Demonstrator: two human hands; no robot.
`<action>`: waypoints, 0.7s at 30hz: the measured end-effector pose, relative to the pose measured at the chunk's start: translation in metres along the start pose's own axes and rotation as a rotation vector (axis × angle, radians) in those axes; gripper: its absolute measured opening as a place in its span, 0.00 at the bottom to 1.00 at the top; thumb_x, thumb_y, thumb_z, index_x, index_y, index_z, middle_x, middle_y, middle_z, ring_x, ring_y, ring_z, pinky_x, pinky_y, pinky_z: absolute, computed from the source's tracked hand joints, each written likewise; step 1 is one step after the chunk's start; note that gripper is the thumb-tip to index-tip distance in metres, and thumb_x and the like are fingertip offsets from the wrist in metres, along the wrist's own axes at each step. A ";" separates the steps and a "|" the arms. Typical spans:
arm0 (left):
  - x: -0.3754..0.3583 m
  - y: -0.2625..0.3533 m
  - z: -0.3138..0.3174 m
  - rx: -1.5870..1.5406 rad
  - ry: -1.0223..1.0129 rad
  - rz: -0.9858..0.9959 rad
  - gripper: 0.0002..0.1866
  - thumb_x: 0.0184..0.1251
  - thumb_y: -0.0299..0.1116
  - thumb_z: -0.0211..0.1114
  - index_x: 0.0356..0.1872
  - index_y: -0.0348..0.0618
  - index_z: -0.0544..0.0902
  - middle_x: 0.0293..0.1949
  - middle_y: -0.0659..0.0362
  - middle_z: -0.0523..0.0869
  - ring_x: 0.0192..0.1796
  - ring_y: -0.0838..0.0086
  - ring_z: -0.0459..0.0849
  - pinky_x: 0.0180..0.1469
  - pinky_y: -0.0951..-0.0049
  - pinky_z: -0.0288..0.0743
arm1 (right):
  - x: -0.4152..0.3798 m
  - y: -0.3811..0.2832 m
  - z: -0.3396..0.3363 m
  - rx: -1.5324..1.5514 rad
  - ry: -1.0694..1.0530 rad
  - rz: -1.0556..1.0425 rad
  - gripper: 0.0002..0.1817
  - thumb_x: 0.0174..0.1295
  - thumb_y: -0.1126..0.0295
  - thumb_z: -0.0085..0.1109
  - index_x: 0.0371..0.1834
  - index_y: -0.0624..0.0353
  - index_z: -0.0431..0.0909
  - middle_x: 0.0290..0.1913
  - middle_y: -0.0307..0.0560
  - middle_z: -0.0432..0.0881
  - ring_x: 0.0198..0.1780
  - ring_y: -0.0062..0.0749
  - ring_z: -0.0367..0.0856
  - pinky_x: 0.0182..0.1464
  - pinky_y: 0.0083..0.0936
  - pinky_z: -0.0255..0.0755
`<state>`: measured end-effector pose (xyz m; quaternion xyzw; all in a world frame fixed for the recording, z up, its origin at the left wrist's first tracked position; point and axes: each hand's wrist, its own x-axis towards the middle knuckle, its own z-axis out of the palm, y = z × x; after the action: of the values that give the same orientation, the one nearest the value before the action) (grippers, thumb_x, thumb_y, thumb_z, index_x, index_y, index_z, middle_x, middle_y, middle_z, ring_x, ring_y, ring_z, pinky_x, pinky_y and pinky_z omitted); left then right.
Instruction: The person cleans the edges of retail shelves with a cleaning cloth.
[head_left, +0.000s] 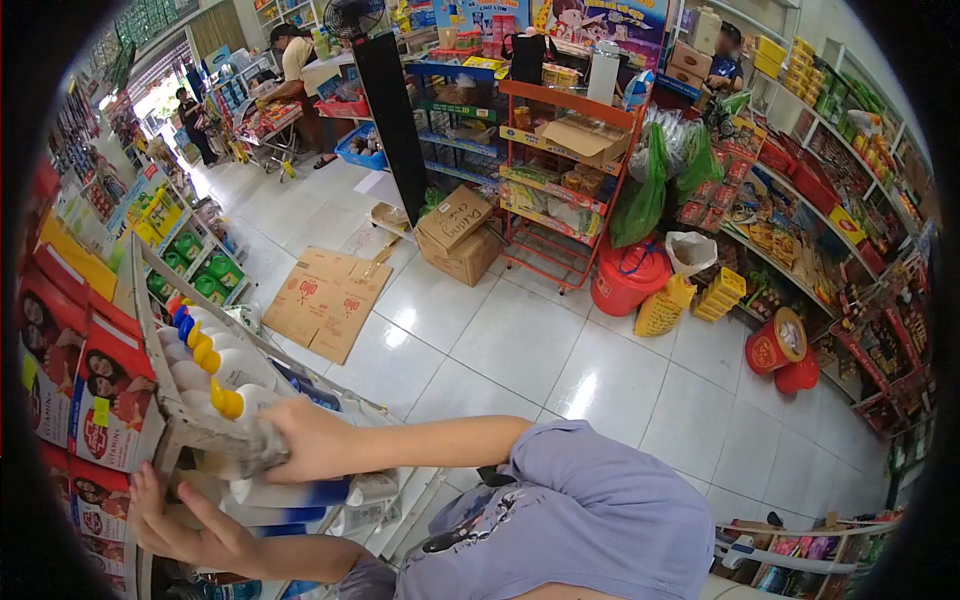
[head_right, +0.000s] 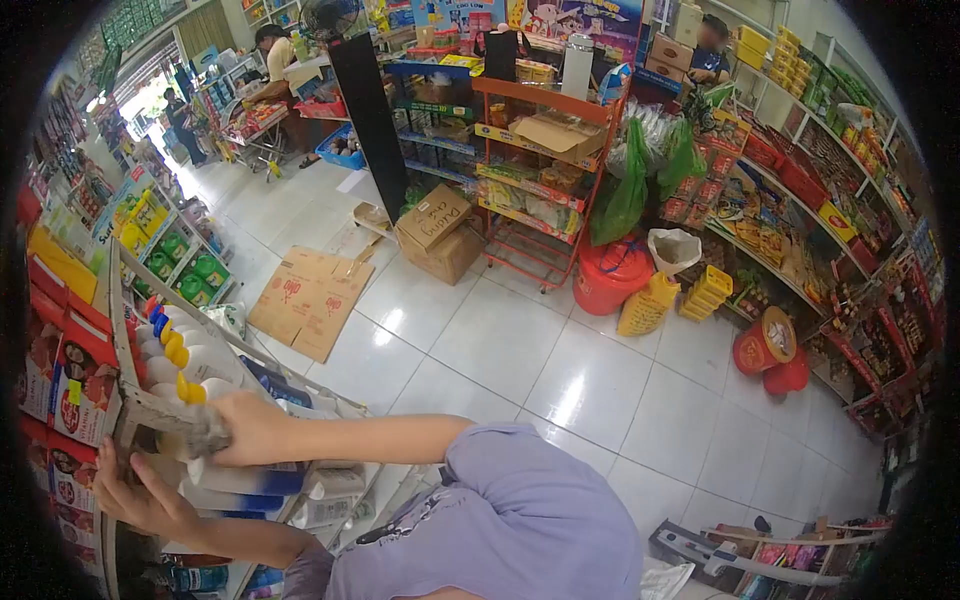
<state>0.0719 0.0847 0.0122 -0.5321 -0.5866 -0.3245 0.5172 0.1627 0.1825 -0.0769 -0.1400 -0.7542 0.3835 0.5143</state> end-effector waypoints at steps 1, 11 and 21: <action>0.001 0.000 0.000 0.002 0.008 -0.002 0.15 0.56 0.33 0.50 0.42 0.37 0.74 0.37 0.53 0.75 0.43 0.63 0.70 0.47 0.67 0.57 | -0.002 -0.003 -0.006 0.206 -0.088 0.109 0.26 0.29 0.67 0.63 0.37 0.64 0.68 0.33 0.53 0.73 0.37 0.40 0.71 0.39 0.28 0.64; 0.000 -0.002 -0.004 -0.047 -0.054 -0.018 0.15 0.53 0.32 0.52 0.42 0.40 0.74 0.36 0.54 0.74 0.44 0.64 0.69 0.48 0.67 0.55 | 0.060 -0.056 -0.016 0.550 -0.163 0.163 0.19 0.30 0.74 0.59 0.30 0.68 0.69 0.23 0.46 0.74 0.25 0.24 0.71 0.30 0.21 0.66; -0.001 -0.003 -0.001 -0.028 -0.015 -0.007 0.15 0.53 0.34 0.52 0.41 0.39 0.75 0.37 0.55 0.75 0.43 0.66 0.70 0.47 0.69 0.56 | 0.052 -0.045 -0.001 0.293 0.035 0.032 0.19 0.28 0.70 0.59 0.28 0.66 0.69 0.23 0.54 0.74 0.27 0.46 0.73 0.31 0.29 0.66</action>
<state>0.0688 0.0827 0.0121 -0.5397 -0.5878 -0.3305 0.5040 0.1490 0.1842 -0.0090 -0.0823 -0.6788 0.4952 0.5360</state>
